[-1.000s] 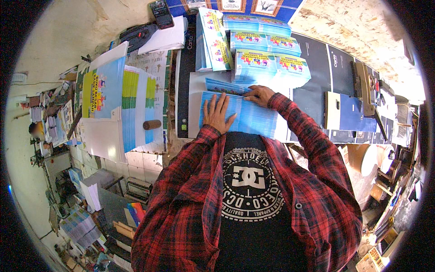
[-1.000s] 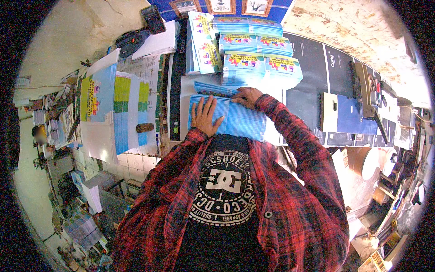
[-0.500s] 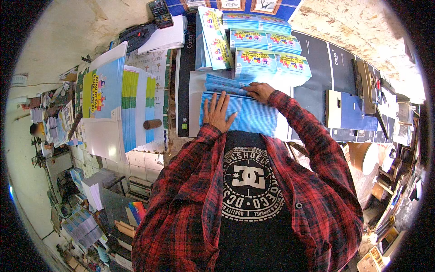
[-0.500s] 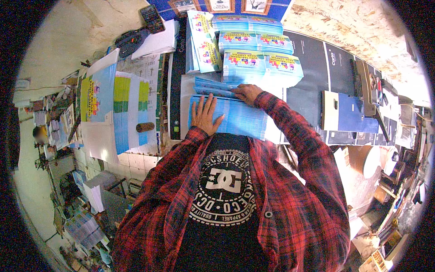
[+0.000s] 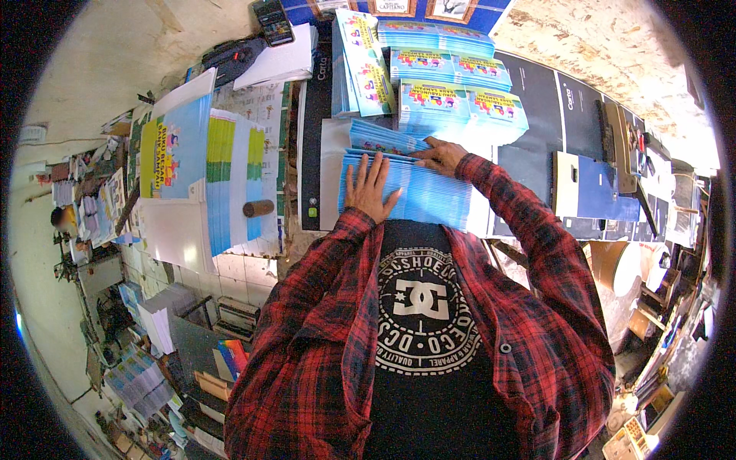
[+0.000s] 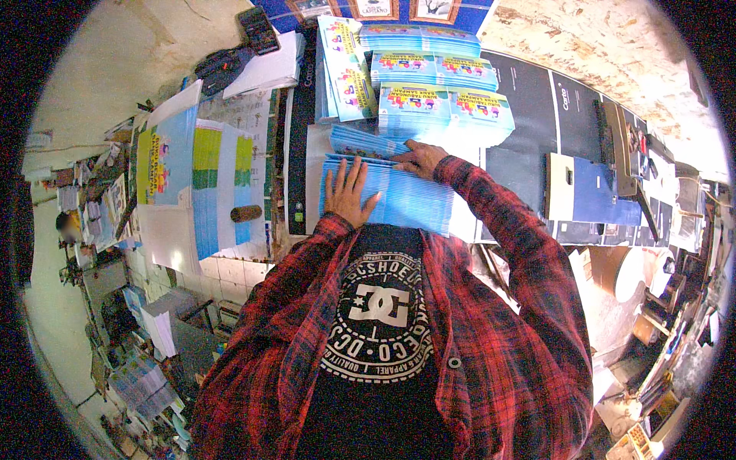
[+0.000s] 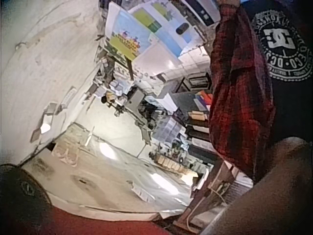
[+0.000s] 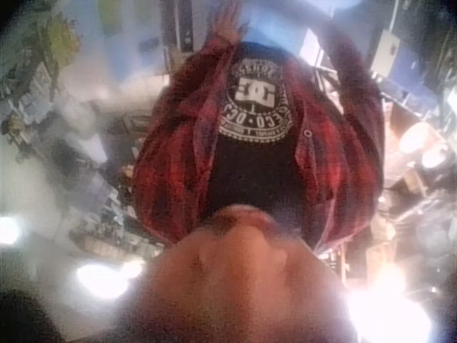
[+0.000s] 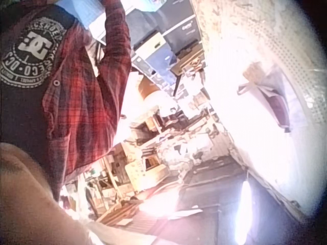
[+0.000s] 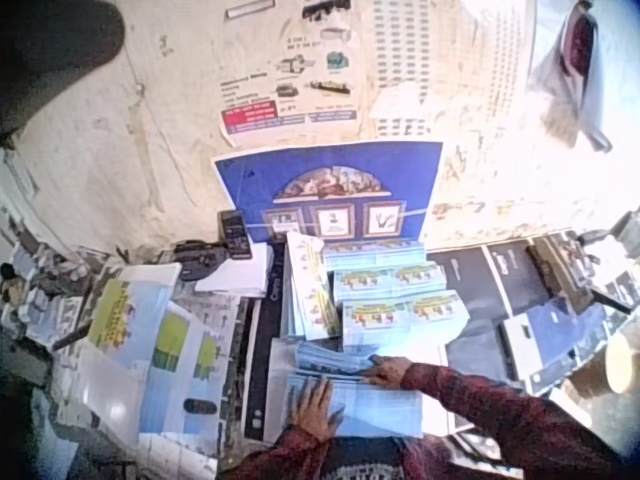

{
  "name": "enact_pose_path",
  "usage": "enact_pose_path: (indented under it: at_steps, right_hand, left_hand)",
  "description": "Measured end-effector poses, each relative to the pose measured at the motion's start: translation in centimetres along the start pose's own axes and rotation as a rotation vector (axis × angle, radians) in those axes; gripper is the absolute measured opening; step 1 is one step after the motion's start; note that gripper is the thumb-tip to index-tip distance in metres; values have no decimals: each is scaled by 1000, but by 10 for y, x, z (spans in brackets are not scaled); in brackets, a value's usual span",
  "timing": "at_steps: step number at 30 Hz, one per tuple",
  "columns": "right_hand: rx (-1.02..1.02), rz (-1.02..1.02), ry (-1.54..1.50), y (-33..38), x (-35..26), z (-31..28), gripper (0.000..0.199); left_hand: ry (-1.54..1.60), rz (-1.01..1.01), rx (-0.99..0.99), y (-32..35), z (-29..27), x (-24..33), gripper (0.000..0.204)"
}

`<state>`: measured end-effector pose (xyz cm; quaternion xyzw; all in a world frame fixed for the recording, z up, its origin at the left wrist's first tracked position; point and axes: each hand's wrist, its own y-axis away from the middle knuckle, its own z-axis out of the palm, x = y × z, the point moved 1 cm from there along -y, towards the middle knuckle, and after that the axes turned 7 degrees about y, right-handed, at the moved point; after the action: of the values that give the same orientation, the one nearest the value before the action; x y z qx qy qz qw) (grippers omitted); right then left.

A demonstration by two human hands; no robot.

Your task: The person stands at a workbench and repeatedly picks up stacks of light blue printed paper sheets. They align the edges of the sheets by hand and place them into neat piles on the table. The person continues this repetitive stacking process throughout the clip, organizing the loose sheets into uniform stacks.

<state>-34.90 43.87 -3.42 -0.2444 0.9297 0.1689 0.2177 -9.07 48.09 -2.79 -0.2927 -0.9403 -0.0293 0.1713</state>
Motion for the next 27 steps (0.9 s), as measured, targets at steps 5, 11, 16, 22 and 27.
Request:
enact_pose_path:
  at_steps: [5, 11, 16, 22, 27]
  right_hand:
    - [-36, -18, 14, 1, -4, -4, 39]
    - [-15, -34, 1, -3, 0, -1, 36]
    - [55, -27, 4, -6, -1, 1, 31]
    - [108, -28, 3, -8, 2, 8, 28]
    - [126, -36, 10, -8, 3, 10, 26]
  left_hand:
    - [5, 0, -16, 0, 1, -1, 76]
    - [-22, -13, -59, 0, 4, -3, 77]
    - [-7, -9, -38, 0, 2, -1, 75]
    - [12, -1, -10, 0, 2, 0, 73]
    - [10, 3, -16, 0, 2, -1, 72]
